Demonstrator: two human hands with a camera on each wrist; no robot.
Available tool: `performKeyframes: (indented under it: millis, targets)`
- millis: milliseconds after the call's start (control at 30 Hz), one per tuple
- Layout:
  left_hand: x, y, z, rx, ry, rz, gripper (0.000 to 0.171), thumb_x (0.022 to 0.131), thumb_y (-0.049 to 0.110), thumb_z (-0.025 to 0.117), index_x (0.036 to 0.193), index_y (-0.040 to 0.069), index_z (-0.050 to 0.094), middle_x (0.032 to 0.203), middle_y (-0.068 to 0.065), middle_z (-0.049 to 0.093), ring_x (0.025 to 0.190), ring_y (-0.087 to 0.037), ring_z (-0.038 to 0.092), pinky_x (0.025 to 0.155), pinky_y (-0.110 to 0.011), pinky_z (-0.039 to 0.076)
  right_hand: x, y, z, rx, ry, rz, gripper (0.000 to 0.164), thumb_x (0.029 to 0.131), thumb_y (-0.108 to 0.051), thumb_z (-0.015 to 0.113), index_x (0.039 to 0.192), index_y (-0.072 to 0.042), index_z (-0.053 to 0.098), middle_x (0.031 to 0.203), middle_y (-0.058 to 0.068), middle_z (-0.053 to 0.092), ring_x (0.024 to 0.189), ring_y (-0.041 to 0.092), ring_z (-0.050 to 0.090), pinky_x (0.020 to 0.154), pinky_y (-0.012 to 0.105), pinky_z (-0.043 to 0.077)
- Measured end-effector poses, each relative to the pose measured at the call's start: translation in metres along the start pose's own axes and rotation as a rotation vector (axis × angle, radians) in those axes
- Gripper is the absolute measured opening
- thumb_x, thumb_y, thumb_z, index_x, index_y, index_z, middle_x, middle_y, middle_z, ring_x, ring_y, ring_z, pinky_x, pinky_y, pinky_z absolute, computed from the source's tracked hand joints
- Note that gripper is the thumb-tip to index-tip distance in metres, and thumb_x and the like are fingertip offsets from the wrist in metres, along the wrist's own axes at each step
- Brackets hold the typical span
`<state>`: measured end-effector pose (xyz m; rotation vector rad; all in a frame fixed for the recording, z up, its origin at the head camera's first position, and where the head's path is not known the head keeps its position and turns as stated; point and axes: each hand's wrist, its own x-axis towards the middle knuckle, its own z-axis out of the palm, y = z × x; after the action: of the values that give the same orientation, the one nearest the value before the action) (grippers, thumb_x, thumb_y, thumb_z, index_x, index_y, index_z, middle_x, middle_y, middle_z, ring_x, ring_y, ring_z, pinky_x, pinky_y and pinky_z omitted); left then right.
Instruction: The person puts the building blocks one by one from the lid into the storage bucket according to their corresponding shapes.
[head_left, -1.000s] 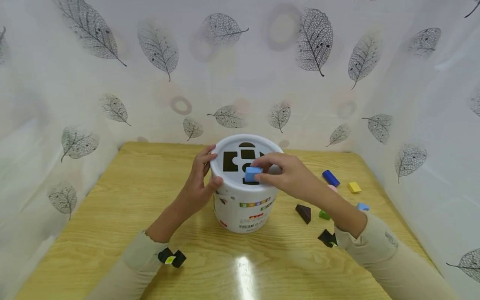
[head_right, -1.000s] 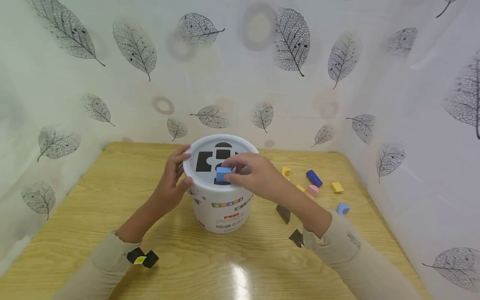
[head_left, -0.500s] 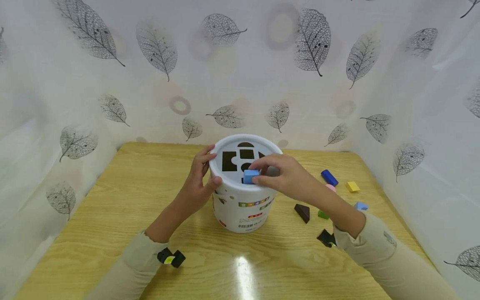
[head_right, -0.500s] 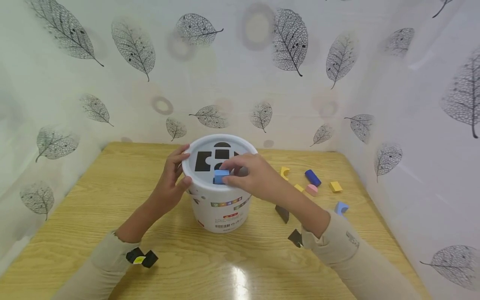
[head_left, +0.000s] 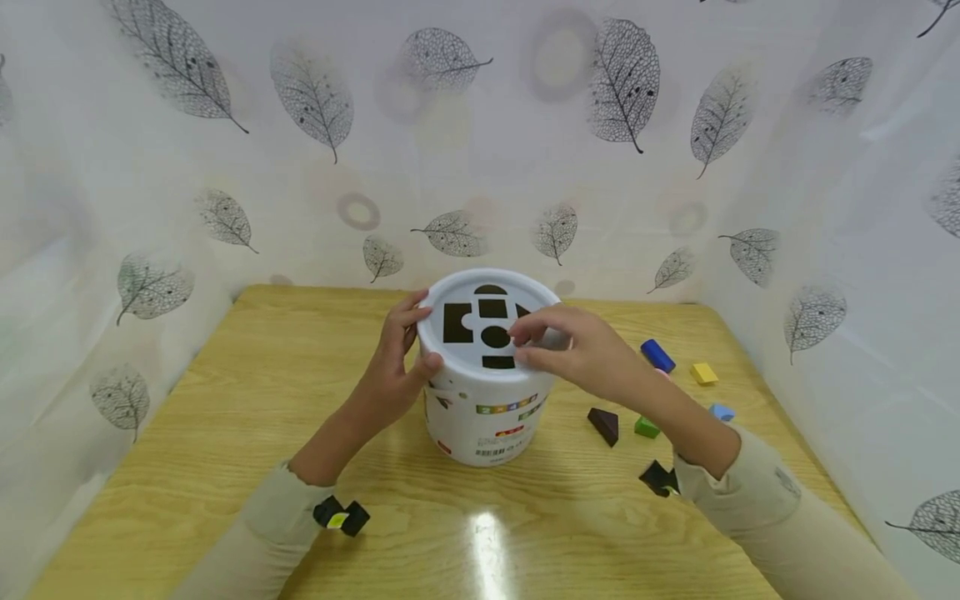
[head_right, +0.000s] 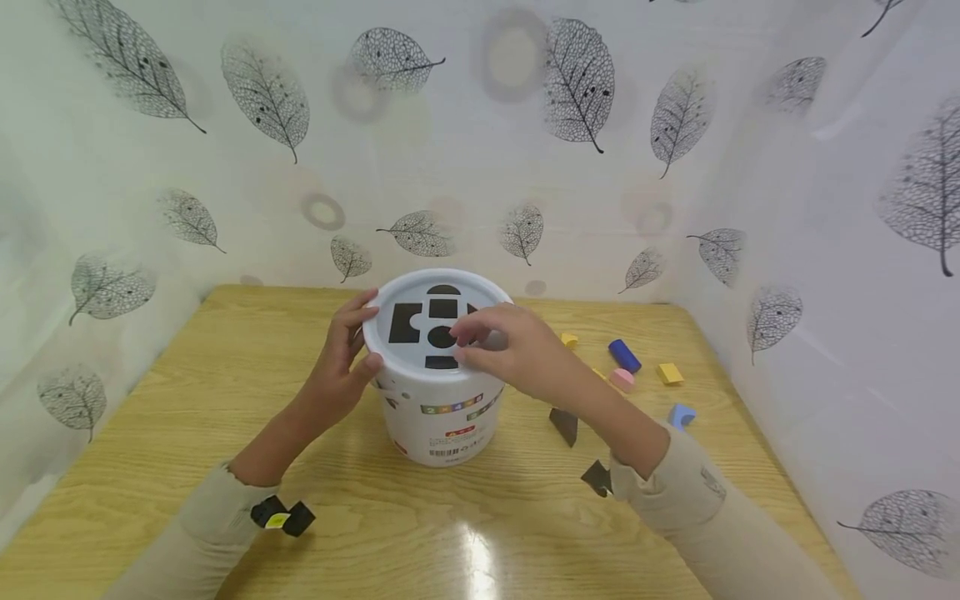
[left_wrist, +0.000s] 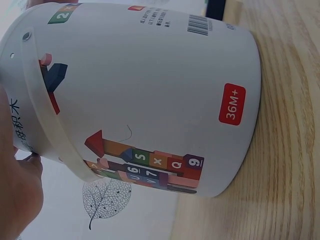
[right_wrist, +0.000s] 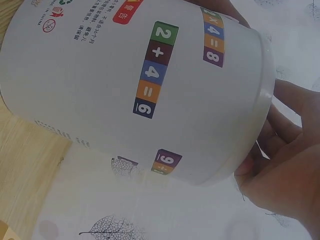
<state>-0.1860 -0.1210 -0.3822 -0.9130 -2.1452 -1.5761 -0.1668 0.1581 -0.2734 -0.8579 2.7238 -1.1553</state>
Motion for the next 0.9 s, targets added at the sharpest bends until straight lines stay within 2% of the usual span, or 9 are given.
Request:
performKeyframes:
  millis: [167, 333, 500, 733, 900]
  targets:
    - [0.001, -0.001, 0.000, 0.004, 0.002, 0.001, 0.083, 0.095, 0.070, 0.046, 0.144, 0.006, 0.030, 0.165, -0.011, 0.017, 0.152, -0.032, 0.024, 0.123, -0.051, 0.024, -0.008, 0.009, -0.007, 0.008, 0.051, 0.037, 0.026, 0.095, -0.032, 0.072, 0.117, -0.019, 0.071, 0.113, -0.004, 0.066, 0.096, 0.019, 0.056, 0.079, 0.035, 0.050]
    - [0.001, 0.000, 0.001, 0.003, 0.011, 0.004, 0.085, 0.094, 0.071, 0.046, 0.144, 0.003, 0.031, 0.164, -0.012, 0.017, 0.152, -0.032, 0.024, 0.124, -0.047, 0.023, -0.020, 0.021, -0.015, -0.011, 0.118, 0.041, 0.022, 0.097, -0.033, 0.070, 0.116, -0.021, 0.071, 0.109, -0.007, 0.067, 0.099, 0.014, 0.057, 0.079, 0.029, 0.051]
    - [0.002, 0.001, 0.000, 0.001, 0.016, 0.012, 0.086, 0.094, 0.071, 0.047, 0.143, 0.002, 0.031, 0.164, -0.013, 0.018, 0.152, -0.033, 0.024, 0.124, -0.045, 0.023, -0.033, 0.033, -0.020, -0.018, 0.165, 0.057, 0.023, 0.099, -0.033, 0.067, 0.119, -0.024, 0.070, 0.110, -0.007, 0.069, 0.099, 0.013, 0.059, 0.078, 0.028, 0.053]
    - [0.001, 0.002, 0.000, -0.004, 0.013, 0.004, 0.086, 0.094, 0.070, 0.047, 0.144, 0.002, 0.031, 0.164, -0.013, 0.017, 0.152, -0.034, 0.023, 0.124, -0.046, 0.022, -0.050, 0.049, -0.020, 0.004, 0.183, 0.092, 0.025, 0.099, -0.027, 0.066, 0.122, -0.018, 0.068, 0.110, -0.001, 0.069, 0.095, 0.013, 0.060, 0.072, 0.027, 0.056]
    - [0.002, 0.001, 0.001, -0.010, 0.011, 0.004, 0.086, 0.094, 0.070, 0.047, 0.145, 0.003, 0.031, 0.165, -0.012, 0.017, 0.153, -0.033, 0.023, 0.124, -0.046, 0.022, -0.065, 0.066, -0.016, -0.001, 0.196, 0.139, 0.025, 0.099, -0.028, 0.066, 0.122, -0.017, 0.067, 0.110, 0.000, 0.070, 0.092, 0.012, 0.061, 0.073, 0.024, 0.054]
